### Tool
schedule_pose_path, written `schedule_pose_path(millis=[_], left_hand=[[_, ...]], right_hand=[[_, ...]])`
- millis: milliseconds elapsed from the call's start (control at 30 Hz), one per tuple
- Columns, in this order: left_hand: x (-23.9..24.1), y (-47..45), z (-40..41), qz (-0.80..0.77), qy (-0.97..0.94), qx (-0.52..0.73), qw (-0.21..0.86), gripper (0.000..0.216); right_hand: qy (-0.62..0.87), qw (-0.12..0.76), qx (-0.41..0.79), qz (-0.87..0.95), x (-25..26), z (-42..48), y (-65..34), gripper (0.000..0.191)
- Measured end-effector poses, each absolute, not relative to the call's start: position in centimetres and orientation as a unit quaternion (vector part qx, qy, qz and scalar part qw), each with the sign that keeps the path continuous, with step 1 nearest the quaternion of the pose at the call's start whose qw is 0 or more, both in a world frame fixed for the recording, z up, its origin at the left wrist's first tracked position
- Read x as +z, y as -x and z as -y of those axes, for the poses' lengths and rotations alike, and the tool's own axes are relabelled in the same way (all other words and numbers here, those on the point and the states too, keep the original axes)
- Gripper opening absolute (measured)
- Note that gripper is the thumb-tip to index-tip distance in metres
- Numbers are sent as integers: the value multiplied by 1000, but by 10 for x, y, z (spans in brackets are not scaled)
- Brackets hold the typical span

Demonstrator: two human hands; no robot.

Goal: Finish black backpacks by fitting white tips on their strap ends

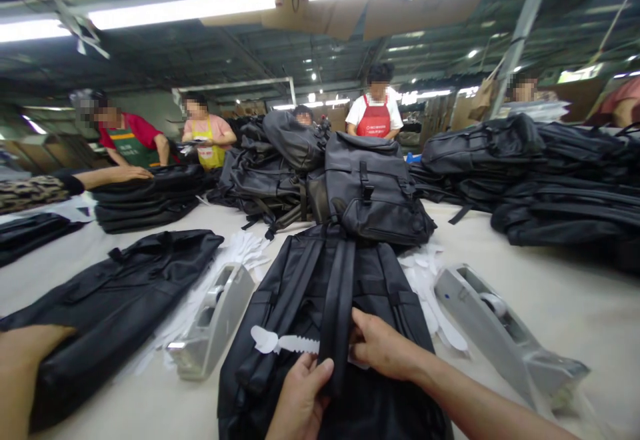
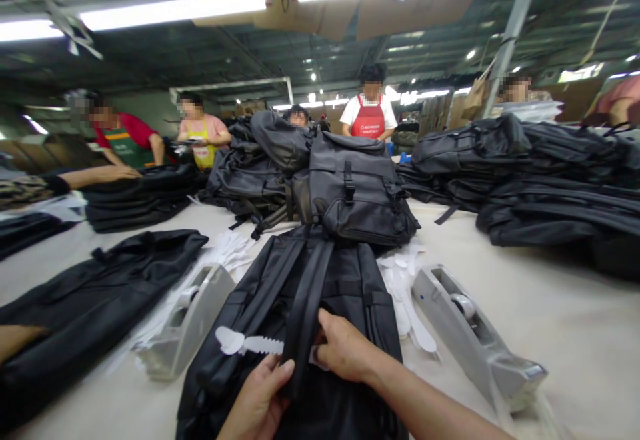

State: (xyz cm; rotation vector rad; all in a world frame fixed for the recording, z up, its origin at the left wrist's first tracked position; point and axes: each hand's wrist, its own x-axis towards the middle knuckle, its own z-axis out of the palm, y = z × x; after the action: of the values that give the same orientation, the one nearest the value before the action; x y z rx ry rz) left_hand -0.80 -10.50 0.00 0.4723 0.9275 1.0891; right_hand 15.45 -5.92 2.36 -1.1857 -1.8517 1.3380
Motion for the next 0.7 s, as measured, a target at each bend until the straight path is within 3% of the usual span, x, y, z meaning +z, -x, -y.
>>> schedule_pose_path(millis=[100, 267, 467, 700], left_hand=[[1, 7, 106, -424, -217, 500, 723, 25], [-2, 5, 106, -446, -201, 513, 705, 31], [-8, 2, 103, -462, -224, 507, 692, 44], [-29, 7, 94, -487, -331, 511, 626, 44]], right_hand=[[429, 300, 558, 644, 24, 57, -158, 44], [429, 258, 626, 598, 29, 73, -180, 79], [521, 270, 440, 680, 28, 86, -177, 55], [547, 336, 344, 685, 30, 98, -159, 41]])
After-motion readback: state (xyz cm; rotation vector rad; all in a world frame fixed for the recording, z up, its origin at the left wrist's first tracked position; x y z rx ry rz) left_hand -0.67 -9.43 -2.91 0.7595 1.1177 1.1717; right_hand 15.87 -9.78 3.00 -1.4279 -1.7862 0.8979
